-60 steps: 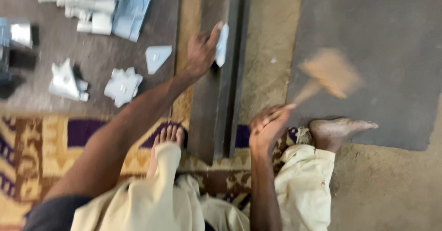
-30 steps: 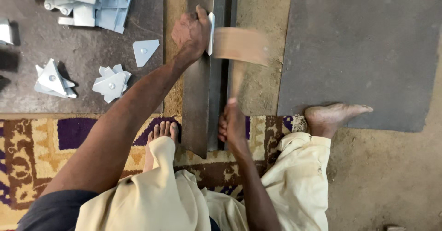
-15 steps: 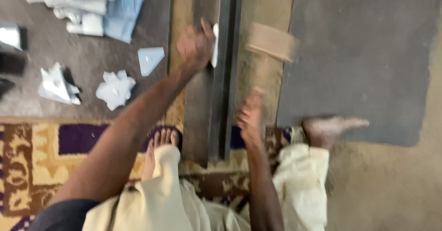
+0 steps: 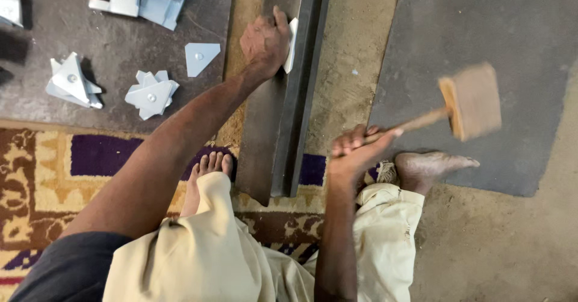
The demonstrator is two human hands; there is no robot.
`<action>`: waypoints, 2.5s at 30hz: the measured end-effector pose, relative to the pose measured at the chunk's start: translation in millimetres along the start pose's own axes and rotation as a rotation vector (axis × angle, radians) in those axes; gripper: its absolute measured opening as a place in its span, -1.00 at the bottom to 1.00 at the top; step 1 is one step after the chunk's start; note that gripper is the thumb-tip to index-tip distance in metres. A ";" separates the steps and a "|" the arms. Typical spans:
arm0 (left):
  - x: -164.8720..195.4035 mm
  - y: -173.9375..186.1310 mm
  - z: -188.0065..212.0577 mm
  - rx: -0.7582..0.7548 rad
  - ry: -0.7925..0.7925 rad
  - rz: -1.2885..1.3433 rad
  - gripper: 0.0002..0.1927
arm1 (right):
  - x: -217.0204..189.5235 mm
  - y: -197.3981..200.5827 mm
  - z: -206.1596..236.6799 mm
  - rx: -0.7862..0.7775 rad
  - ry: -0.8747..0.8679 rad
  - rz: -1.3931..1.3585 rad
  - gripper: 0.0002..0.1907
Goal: The person sits on the floor and bends small cut sheet-metal pieces by hand against a metal angle, tapping them with a wooden mallet to fold the edges. They place each finished piece on a growing pile and pick up the next flat piece to repeat the bending.
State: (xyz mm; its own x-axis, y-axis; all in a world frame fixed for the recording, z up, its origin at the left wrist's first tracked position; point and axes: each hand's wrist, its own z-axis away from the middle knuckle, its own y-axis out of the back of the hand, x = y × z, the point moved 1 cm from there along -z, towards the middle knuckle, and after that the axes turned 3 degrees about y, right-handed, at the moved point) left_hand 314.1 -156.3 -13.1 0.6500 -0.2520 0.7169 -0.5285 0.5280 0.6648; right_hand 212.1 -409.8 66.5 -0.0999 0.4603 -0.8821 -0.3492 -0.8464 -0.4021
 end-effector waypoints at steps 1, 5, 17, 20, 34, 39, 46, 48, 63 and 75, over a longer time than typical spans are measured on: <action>-2.4 1.7 0.3 0.084 -0.031 -0.007 -0.35 | 7.6 0.2 10.8 -0.121 -0.125 0.155 -0.44; -5.2 3.4 5.3 0.122 -0.142 0.034 -0.39 | 37.5 25.1 29.3 -0.396 -0.512 0.496 -0.46; -18.0 13.4 3.5 0.232 -0.147 -0.081 -0.35 | 60.4 51.3 41.7 -0.287 -0.413 0.392 -0.44; -18.3 10.3 4.3 -0.036 -0.064 0.028 -0.40 | 48.3 46.8 37.3 -0.093 -0.207 -0.022 -0.45; -15.8 -12.5 4.6 0.031 -0.107 0.002 -0.38 | 63.8 52.0 -2.9 -0.243 -0.379 0.446 -0.45; -19.6 -13.2 7.1 0.107 -0.108 -0.039 -0.36 | 74.5 39.2 -13.6 -0.200 -0.333 0.162 -0.45; -18.9 -12.2 7.7 0.000 -0.093 0.018 -0.34 | 67.7 38.8 -8.1 -0.354 -0.411 0.535 -0.48; -23.6 -14.0 6.9 0.014 -0.083 -0.004 -0.33 | 63.2 38.3 1.9 -0.303 -0.364 0.293 -0.44; -18.2 43.1 18.9 -0.607 -0.226 0.448 -0.46 | 57.0 178.4 33.4 -0.701 0.332 1.128 -0.42; -266.4 257.9 -25.4 -0.028 -0.805 -0.224 -0.74 | 83.8 228.7 -34.5 -1.124 -0.155 2.211 -0.55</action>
State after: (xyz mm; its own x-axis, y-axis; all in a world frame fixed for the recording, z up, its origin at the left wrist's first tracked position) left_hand 18.5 67.6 -37.9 0.1437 -0.8502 0.5065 -0.4124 0.4138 0.8116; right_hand 156.1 -574.0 -107.9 0.4720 -0.8811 -0.0308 0.6729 0.3375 0.6582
